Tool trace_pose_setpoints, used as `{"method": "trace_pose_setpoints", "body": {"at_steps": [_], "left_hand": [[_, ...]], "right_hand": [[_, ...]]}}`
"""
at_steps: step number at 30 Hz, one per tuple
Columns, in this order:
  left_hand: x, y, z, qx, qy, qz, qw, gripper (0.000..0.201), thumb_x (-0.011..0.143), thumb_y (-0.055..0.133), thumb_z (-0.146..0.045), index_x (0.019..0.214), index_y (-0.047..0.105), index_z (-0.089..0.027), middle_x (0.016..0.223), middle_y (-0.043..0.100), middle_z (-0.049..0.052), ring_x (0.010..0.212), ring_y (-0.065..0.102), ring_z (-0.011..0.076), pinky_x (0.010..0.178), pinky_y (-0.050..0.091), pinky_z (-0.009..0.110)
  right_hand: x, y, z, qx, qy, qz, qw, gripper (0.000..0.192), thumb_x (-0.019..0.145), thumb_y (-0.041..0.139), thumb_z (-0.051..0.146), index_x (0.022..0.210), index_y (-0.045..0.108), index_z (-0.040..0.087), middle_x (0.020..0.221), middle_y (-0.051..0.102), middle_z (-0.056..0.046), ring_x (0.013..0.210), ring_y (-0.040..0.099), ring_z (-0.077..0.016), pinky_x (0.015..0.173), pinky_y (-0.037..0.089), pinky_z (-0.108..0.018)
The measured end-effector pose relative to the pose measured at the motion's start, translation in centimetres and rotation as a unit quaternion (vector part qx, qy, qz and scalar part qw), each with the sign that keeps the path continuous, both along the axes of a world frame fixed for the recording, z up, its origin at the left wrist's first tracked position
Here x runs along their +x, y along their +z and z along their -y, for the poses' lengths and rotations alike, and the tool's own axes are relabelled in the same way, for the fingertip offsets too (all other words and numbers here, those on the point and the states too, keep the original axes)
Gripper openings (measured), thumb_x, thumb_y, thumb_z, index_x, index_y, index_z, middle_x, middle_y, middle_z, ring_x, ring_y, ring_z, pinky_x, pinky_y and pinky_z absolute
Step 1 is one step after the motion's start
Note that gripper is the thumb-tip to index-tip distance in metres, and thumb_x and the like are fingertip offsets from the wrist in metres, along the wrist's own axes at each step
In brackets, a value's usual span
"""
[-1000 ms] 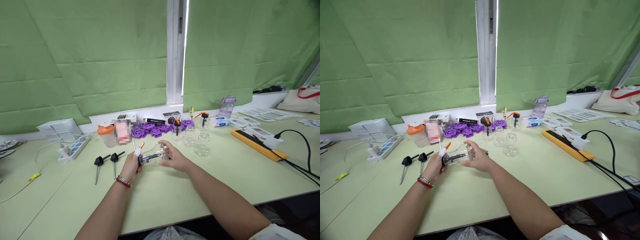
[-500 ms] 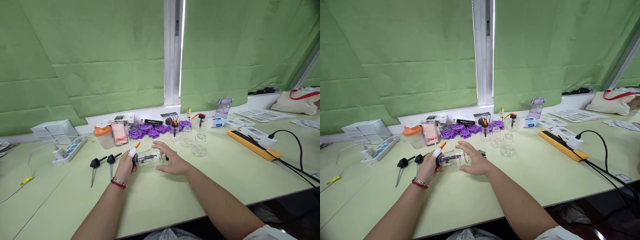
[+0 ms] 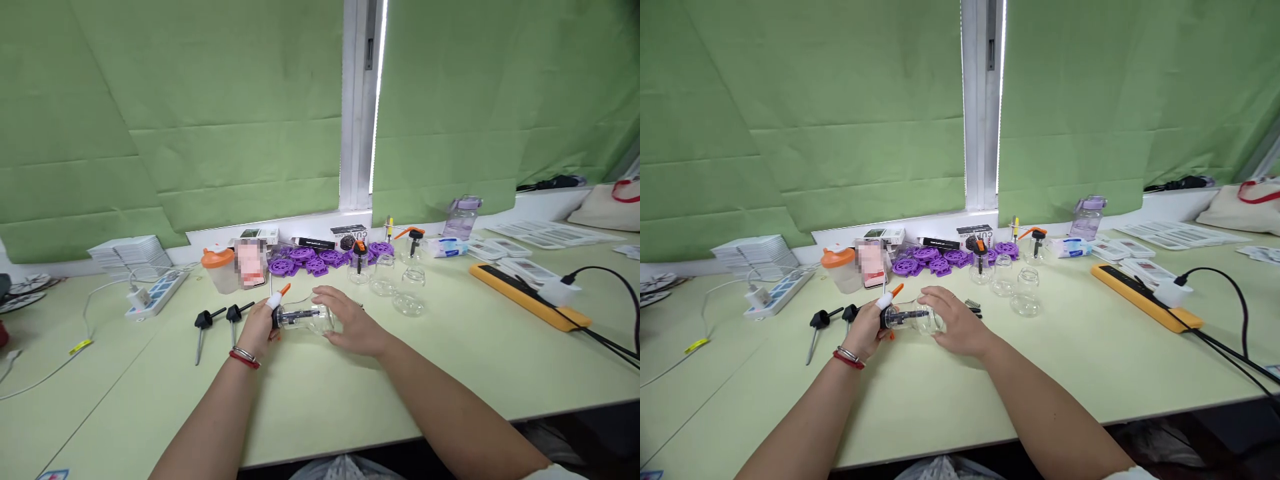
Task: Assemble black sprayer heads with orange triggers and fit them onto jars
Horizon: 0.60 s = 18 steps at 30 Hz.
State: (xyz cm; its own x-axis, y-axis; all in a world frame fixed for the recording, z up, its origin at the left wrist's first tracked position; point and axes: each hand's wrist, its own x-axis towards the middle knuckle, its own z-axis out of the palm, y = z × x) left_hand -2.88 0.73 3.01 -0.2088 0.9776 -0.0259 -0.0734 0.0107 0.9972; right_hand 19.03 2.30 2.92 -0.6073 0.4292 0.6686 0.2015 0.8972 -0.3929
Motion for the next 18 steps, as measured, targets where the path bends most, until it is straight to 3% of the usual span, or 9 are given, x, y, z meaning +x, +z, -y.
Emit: {"method": "trace_pose_setpoints", "body": {"at_steps": [3,6,11,15,18], "left_hand": [[-0.1,0.2,0.1,-0.022,0.001,0.024,0.999,0.039,0.070,0.062,-0.052,0.059,0.049,-0.016,0.042,0.044,-0.006,0.027,0.027,0.0039,0.030,0.016,0.019],[-0.4,0.4,0.1,-0.035,-0.005,0.052,0.998,0.040,0.069,0.062,-0.051,0.056,0.049,-0.016,0.042,0.046,-0.004,0.028,0.029,0.0040,0.030,0.016,0.019],[-1.1,0.6,0.0,-0.070,-0.036,0.081,0.994,0.038,0.070,0.060,-0.050,0.059,0.055,-0.014,0.044,0.051,-0.001,0.027,0.029,0.0040,0.030,0.015,0.019],[-1.2,0.8,0.1,-0.046,-0.034,0.096,0.994,0.036,0.070,0.060,-0.048,0.059,0.054,-0.014,0.045,0.051,-0.002,0.028,0.030,0.0041,0.030,0.014,0.019],[-0.8,0.9,0.1,0.019,0.006,0.080,0.997,0.036,0.071,0.060,-0.046,0.055,0.050,-0.015,0.042,0.046,-0.004,0.030,0.031,0.0048,0.031,0.017,0.019]], "right_hand": [[-0.5,-0.2,-0.1,0.100,-0.009,0.021,0.995,0.052,0.080,0.046,0.003,0.128,0.042,0.023,0.137,0.043,-0.010,0.137,0.025,-0.0215,0.108,0.034,-0.048],[-0.8,0.1,0.2,0.153,-0.014,0.050,0.987,0.045,0.088,0.037,0.002,0.124,0.048,0.026,0.135,0.047,-0.005,0.140,0.019,-0.0195,0.110,0.033,-0.046],[-0.9,1.2,1.3,0.201,0.000,0.094,0.975,0.045,0.091,0.043,0.009,0.128,0.048,0.034,0.136,0.049,0.000,0.140,0.016,-0.0224,0.113,0.024,-0.054],[-1.0,0.8,1.4,0.173,0.014,0.069,0.983,0.048,0.089,0.047,0.009,0.127,0.048,0.038,0.139,0.045,0.001,0.140,0.020,-0.0219,0.113,0.022,-0.054],[-1.2,-0.1,1.1,0.058,-0.010,0.005,0.998,0.061,0.083,0.060,0.020,0.136,0.035,0.037,0.149,0.028,-0.005,0.140,0.017,-0.0258,0.110,0.024,-0.055]]}}
